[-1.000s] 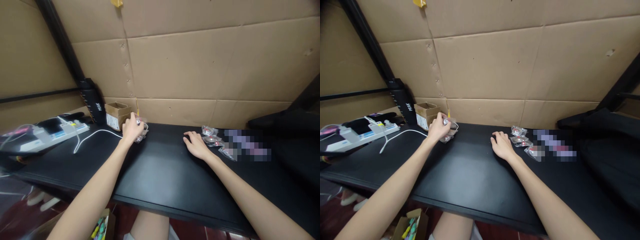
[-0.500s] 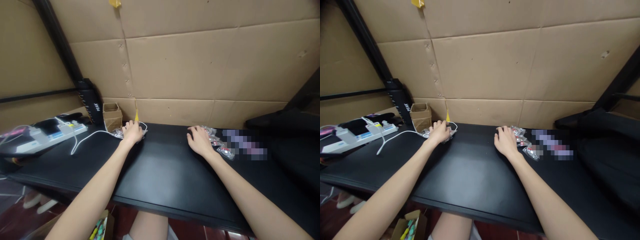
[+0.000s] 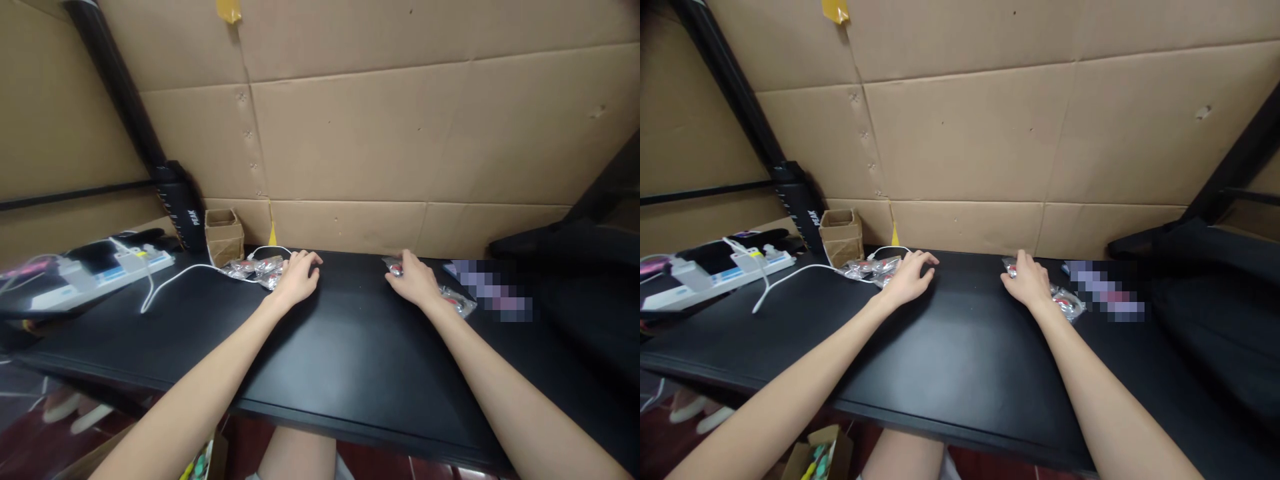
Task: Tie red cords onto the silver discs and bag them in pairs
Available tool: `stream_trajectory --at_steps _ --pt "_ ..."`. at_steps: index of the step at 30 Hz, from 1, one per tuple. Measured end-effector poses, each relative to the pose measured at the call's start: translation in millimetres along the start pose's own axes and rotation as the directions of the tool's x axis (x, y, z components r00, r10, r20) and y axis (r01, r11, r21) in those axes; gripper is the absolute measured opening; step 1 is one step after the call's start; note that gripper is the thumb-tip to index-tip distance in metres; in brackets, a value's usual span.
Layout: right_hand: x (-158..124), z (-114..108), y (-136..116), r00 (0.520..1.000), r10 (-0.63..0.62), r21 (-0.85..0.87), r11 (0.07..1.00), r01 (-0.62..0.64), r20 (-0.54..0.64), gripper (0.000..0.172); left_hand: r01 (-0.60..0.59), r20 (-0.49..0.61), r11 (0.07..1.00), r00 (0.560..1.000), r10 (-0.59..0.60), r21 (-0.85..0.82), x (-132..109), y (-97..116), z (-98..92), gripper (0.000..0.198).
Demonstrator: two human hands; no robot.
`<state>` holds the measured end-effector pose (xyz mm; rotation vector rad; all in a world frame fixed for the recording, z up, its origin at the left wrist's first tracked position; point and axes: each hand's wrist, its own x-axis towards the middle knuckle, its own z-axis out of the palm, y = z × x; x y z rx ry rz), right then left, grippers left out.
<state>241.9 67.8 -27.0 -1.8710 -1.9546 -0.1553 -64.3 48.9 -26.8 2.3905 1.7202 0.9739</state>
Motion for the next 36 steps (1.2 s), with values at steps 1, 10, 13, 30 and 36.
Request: stream_trajectory --at_steps 1,10,13,30,36 --pt "-0.5 -0.3 -1.2 0.998 -0.061 0.065 0.996 0.061 0.008 0.052 -0.018 -0.005 0.999 1.0 0.018 -0.03 -0.1 0.4 1.0 0.02" --pt "-4.1 8.3 -28.2 0.962 -0.042 0.521 0.834 0.182 -0.269 0.037 -0.09 0.1 0.931 0.986 0.133 -0.354 -4.9 11.1 13.2 0.025" --pt "-7.2 18.0 -34.1 0.961 0.122 0.681 0.728 0.085 -0.25 0.042 -0.018 0.137 0.883 0.986 0.093 -0.469 -7.9 18.2 19.0 0.043" --pt "-15.8 35.8 -59.2 0.978 0.194 0.957 0.289 0.022 -0.082 0.04 0.293 0.208 0.409 0.948 -0.239 -0.864 1.4 28.1 20.0 0.026" --pt "-12.8 30.0 -62.1 0.964 0.229 0.96 0.268 0.074 -0.138 0.044 0.273 0.17 0.405 0.947 -0.273 -0.872 0.8 29.9 24.2 0.022"
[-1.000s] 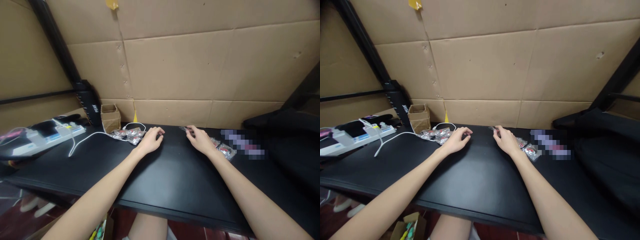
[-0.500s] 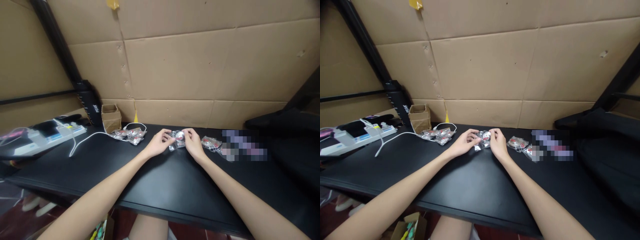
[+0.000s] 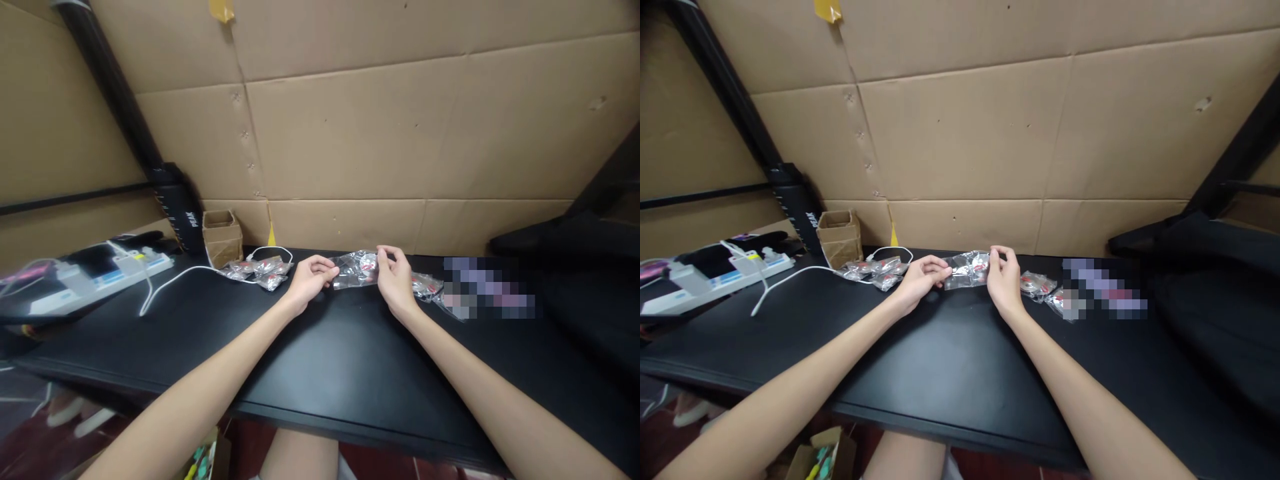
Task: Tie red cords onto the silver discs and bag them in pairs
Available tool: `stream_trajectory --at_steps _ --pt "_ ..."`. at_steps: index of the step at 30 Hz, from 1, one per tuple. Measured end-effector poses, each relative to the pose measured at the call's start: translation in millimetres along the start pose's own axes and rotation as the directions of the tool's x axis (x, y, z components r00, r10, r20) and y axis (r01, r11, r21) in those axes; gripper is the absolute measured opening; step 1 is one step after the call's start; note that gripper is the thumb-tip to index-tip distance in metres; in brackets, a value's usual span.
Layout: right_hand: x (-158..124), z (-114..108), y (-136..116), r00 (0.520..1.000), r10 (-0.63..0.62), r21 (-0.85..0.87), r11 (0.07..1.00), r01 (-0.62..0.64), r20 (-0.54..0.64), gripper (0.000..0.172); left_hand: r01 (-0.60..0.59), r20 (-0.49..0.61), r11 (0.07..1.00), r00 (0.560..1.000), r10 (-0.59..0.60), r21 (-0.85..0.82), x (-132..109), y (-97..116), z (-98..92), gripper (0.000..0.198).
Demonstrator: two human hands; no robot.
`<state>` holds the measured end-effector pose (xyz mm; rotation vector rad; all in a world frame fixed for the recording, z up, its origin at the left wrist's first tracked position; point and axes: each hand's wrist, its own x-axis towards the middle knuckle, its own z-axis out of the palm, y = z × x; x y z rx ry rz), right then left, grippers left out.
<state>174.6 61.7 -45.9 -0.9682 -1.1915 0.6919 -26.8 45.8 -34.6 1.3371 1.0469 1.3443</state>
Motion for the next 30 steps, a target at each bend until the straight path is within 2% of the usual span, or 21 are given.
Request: stream_trajectory --at_steps 3,8,15,22,24,27,30 --pt "1.0 -0.4 -0.6 1.0 0.027 0.018 0.999 -0.027 0.003 0.048 -0.007 0.033 0.997 0.999 0.01 -0.072 -1.5 -2.2 1.5 0.031" --pt "2.7 -3.6 2.1 0.999 0.047 0.0 0.999 -0.047 0.004 0.045 0.05 0.069 0.989 0.997 -0.041 -0.142 -5.8 3.1 1.5 0.042" --pt "3.7 -6.5 3.5 0.999 0.045 -0.022 0.999 -0.045 0.002 0.045 0.072 0.056 0.991 0.996 -0.066 -0.117 -5.7 5.7 0.6 0.04" --pt "3.0 -3.4 -12.6 0.998 0.034 -0.034 0.999 -0.036 -0.056 0.054 0.06 -0.044 0.997 0.997 -0.058 0.05 -2.9 -2.2 1.3 0.039" --pt "0.4 -1.9 -22.5 1.0 -0.019 -0.055 0.998 0.018 -0.016 0.052 0.035 -0.091 0.991 0.996 -0.023 0.132 -2.9 -5.0 0.7 0.039" --pt "-5.0 -0.7 -37.6 0.982 -0.171 -0.158 0.971 0.181 0.077 0.044 -0.002 -0.13 0.978 0.991 0.03 0.207 -5.3 -5.4 1.6 0.037" --pt "-9.3 -0.4 -46.8 0.964 -0.247 -0.274 0.925 0.264 0.095 0.04 0.118 -0.003 0.985 0.993 -0.118 0.124 -9.6 -0.3 5.2 0.029"
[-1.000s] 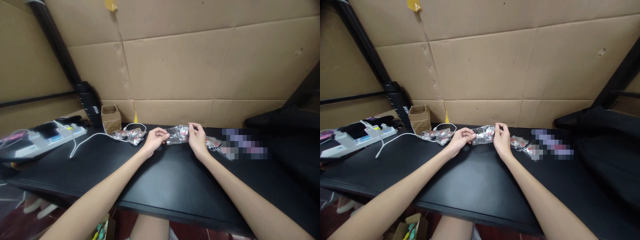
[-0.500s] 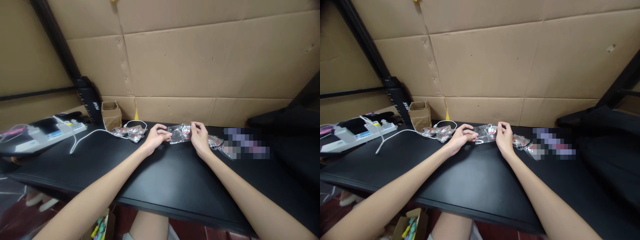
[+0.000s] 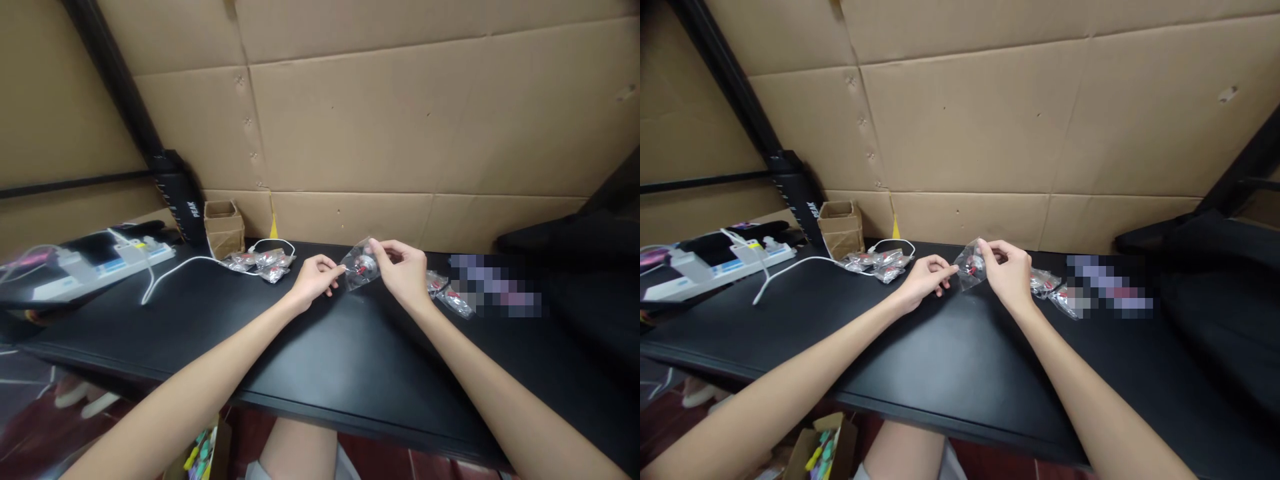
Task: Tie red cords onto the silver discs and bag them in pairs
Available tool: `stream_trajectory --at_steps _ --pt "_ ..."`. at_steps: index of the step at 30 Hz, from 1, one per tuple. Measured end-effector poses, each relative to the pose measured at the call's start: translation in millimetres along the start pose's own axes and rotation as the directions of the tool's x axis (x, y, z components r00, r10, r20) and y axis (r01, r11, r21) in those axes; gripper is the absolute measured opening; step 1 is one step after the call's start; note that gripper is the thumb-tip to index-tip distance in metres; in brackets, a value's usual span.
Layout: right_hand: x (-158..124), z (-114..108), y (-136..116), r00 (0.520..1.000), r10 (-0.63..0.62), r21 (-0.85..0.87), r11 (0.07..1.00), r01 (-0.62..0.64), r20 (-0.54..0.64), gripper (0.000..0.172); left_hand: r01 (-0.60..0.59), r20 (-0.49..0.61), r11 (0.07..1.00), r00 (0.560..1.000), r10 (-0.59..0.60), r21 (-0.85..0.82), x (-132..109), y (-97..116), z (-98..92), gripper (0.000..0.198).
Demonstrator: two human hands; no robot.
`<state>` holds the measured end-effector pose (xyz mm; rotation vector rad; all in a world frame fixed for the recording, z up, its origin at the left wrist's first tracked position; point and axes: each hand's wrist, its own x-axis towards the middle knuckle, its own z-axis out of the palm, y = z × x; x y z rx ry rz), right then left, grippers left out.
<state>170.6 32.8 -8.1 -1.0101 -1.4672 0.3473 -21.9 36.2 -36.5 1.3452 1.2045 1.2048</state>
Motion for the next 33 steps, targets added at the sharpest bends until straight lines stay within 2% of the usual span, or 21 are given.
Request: stream_trajectory --at_steps 3,10,13,17,22,25,29,31,33 --pt "-0.1 -1.7 -2.9 0.998 0.002 -0.058 0.998 -0.005 -0.058 0.039 0.116 0.137 0.988 0.985 -0.102 -0.101 -4.3 5.8 1.9 0.026" --pt "7.3 -10.5 -9.1 0.994 -0.042 -0.105 0.994 0.031 -0.105 0.044 0.158 0.361 0.979 0.927 -0.102 -0.129 -10.0 9.9 0.7 0.032" --pt "10.8 -15.1 -6.8 0.987 -0.009 -0.09 0.996 -0.005 -0.159 0.045 0.106 0.346 0.993 0.935 -0.08 -0.058 -11.8 9.5 3.3 0.034" --pt "17.2 -20.8 9.0 0.977 0.133 -0.039 0.989 -0.141 -0.167 0.044 0.003 0.275 1.0 0.961 -0.01 0.026 -11.0 8.0 5.4 0.037" --pt "21.9 -18.2 25.5 0.952 0.303 0.226 0.931 -0.286 -0.043 0.046 -0.036 0.246 0.999 0.968 0.041 -0.023 -10.5 12.8 4.1 0.058" --pt "19.3 -12.3 26.7 0.948 0.318 0.292 0.905 -0.31 0.021 0.05 -0.024 0.244 0.996 0.969 0.043 -0.081 -11.2 19.1 4.1 0.065" --pt "14.3 -6.7 23.3 0.956 0.294 0.315 0.906 -0.283 0.014 0.044 0.053 0.294 0.98 0.956 0.006 -0.192 -11.2 24.0 4.2 0.077" --pt "13.6 -5.6 20.9 0.958 0.284 0.333 0.901 -0.278 0.032 0.039 0.053 0.303 0.978 0.953 0.011 -0.202 -11.0 23.7 4.0 0.072" --pt "14.8 -5.9 19.5 0.956 0.27 0.343 0.893 -0.292 0.113 0.035 0.007 0.278 0.986 0.96 0.041 -0.168 -10.2 21.6 3.1 0.063"
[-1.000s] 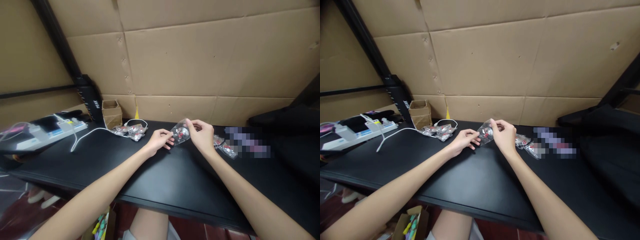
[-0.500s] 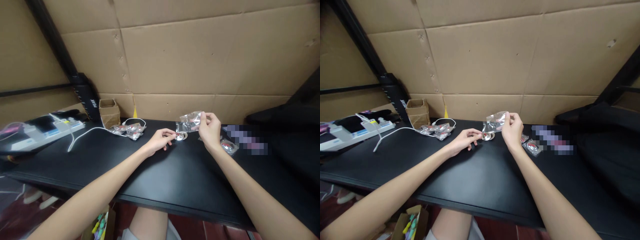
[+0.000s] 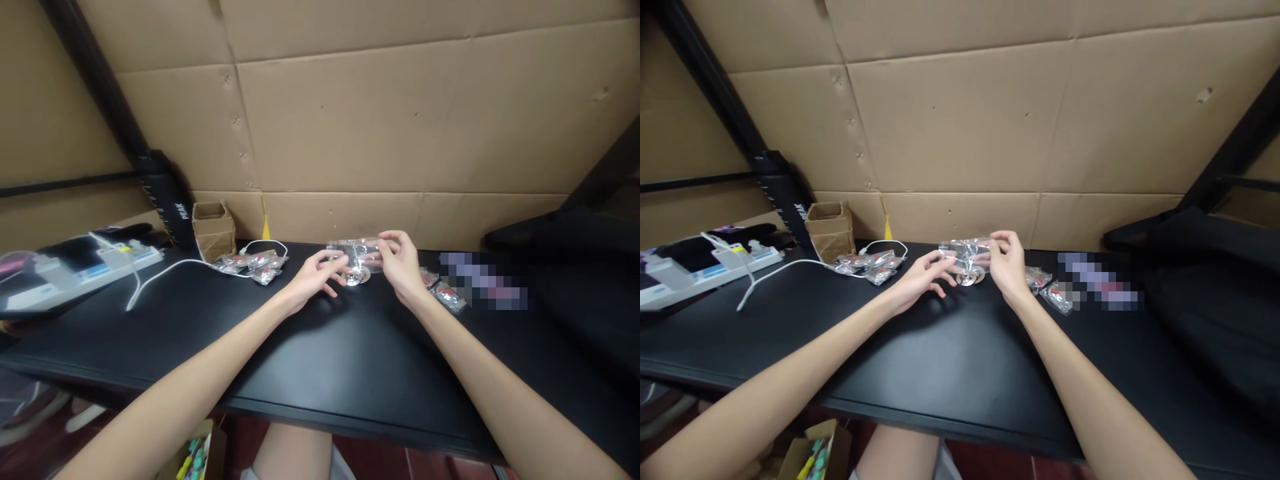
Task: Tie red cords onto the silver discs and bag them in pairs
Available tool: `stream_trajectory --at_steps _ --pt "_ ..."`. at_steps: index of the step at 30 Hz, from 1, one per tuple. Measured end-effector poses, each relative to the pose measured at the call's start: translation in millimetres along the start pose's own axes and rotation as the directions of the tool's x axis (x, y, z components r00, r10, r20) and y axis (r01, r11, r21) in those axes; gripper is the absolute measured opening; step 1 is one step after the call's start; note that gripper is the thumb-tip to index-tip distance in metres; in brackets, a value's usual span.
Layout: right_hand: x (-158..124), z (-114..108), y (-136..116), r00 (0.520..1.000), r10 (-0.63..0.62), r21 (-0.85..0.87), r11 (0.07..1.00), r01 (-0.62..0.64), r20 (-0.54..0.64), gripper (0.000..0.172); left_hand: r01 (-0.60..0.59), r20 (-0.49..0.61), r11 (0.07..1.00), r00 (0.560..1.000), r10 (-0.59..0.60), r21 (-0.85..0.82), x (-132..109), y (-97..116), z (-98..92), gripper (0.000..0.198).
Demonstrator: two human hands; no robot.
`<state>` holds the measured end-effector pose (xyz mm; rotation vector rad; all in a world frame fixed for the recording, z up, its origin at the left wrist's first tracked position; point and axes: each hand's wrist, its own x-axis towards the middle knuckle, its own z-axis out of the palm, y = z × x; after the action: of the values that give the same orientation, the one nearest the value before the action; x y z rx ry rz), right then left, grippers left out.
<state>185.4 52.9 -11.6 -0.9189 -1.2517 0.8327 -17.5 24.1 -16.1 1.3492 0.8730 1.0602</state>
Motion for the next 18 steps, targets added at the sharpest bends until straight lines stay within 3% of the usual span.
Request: stream_trajectory --at_steps 2,4,6,8,10,12,14,18 --pt "2.6 -2.6 -0.6 0.997 0.029 -0.001 1.0 -0.029 0.065 0.033 -0.013 -0.067 1.0 0.998 0.014 0.021 1.4 -2.5 -3.5 0.064" --pt "6.7 -8.6 0.8 0.998 0.047 -0.047 0.998 -0.045 0.044 0.036 0.014 -0.163 0.999 0.986 -0.019 -0.033 4.1 -4.6 -9.4 0.062" --pt "10.9 -16.9 3.0 0.999 0.011 -0.199 0.98 -0.02 -0.045 0.037 0.053 -0.193 0.986 0.978 -0.083 -0.156 7.6 -5.5 -16.7 0.054" --pt "14.1 -25.6 3.8 0.991 -0.078 -0.419 0.908 0.026 -0.108 0.033 0.082 -0.149 0.952 0.98 -0.131 -0.295 10.7 -5.7 -23.1 0.049" --pt "15.7 -32.9 1.3 0.984 -0.124 -0.561 0.827 0.032 -0.125 0.035 0.076 -0.128 0.922 0.983 -0.134 -0.381 12.7 -5.7 -26.7 0.058" --pt "16.3 -39.3 -4.6 0.986 -0.113 -0.637 0.771 0.007 -0.125 0.035 0.012 -0.182 0.92 0.979 -0.09 -0.391 13.3 -5.7 -27.1 0.08" --pt "16.9 -47.2 -11.9 0.99 -0.099 -0.732 0.681 -0.006 -0.1 0.032 -0.084 -0.256 0.931 0.967 -0.01 -0.355 12.9 -5.3 -26.1 0.099" --pt "22.0 -73.6 -22.1 0.999 -0.027 -0.938 0.347 -0.015 -0.026 0.033 -0.215 -0.365 0.935 0.925 0.103 -0.282 11.4 -3.0 -27.2 0.11"
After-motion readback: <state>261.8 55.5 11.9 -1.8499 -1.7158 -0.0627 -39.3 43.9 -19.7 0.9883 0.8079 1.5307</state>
